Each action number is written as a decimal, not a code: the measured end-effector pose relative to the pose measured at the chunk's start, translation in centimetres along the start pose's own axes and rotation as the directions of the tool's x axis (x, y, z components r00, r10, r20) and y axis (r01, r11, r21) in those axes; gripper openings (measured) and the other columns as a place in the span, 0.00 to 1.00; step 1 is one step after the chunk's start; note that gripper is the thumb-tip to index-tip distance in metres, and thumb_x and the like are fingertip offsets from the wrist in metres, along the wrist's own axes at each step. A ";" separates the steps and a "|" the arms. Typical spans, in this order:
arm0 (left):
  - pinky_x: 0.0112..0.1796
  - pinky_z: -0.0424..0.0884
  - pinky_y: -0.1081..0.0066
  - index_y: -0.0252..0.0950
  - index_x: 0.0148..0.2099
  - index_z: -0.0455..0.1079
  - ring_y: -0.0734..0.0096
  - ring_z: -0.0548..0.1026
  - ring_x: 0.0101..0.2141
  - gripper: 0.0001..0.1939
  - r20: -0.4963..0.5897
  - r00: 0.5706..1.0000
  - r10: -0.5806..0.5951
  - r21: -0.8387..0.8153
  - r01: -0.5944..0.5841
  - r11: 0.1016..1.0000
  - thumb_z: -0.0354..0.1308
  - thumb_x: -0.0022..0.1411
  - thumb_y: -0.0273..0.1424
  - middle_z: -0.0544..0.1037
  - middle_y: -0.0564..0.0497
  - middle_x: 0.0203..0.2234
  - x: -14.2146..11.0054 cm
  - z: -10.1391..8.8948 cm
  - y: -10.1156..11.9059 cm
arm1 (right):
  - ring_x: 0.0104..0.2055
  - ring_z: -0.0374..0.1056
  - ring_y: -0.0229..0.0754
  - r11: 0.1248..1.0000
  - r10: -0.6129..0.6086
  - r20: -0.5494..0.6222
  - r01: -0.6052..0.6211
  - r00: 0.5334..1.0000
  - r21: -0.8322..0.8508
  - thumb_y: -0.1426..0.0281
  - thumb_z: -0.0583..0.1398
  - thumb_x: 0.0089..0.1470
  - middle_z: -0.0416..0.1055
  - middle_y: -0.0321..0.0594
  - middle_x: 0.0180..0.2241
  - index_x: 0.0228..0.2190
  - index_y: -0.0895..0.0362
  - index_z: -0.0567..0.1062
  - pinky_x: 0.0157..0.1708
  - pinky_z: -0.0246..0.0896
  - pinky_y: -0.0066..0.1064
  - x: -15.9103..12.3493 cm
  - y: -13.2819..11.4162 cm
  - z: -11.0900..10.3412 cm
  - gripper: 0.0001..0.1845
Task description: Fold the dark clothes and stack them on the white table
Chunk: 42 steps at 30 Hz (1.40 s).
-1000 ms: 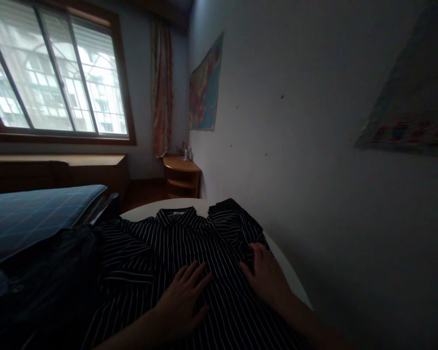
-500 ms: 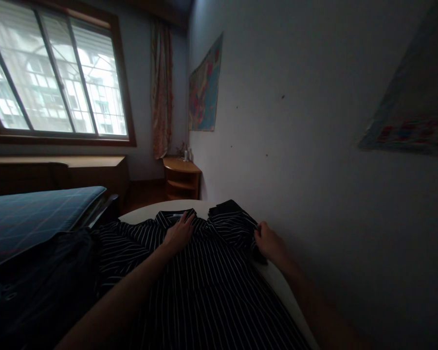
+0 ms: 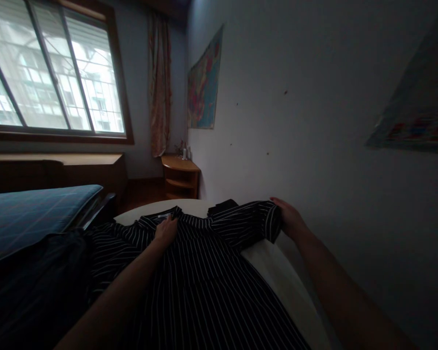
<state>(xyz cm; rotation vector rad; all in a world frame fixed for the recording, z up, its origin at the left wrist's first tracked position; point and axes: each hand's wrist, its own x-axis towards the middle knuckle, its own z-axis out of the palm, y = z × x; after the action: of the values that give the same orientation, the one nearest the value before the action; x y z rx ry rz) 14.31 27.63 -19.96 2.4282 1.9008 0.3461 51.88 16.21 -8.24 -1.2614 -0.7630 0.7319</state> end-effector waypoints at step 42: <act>0.41 0.75 0.61 0.34 0.53 0.68 0.65 0.76 0.42 0.17 0.105 0.991 0.084 -0.958 0.078 0.276 0.52 0.70 0.39 0.75 0.45 0.46 6.9 1.1 10.4 | 0.38 0.73 0.40 0.988 0.088 0.675 0.023 0.733 -0.154 0.65 0.67 0.49 0.75 0.39 0.39 0.44 0.55 0.72 0.39 0.70 0.32 -10.9 -2.9 7.1 0.20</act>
<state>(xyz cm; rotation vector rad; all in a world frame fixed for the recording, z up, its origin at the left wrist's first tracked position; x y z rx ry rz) 26.00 31.77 -18.22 1.4815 0.9985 0.9674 40.08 10.65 -5.44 -1.1327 -1.4247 1.2162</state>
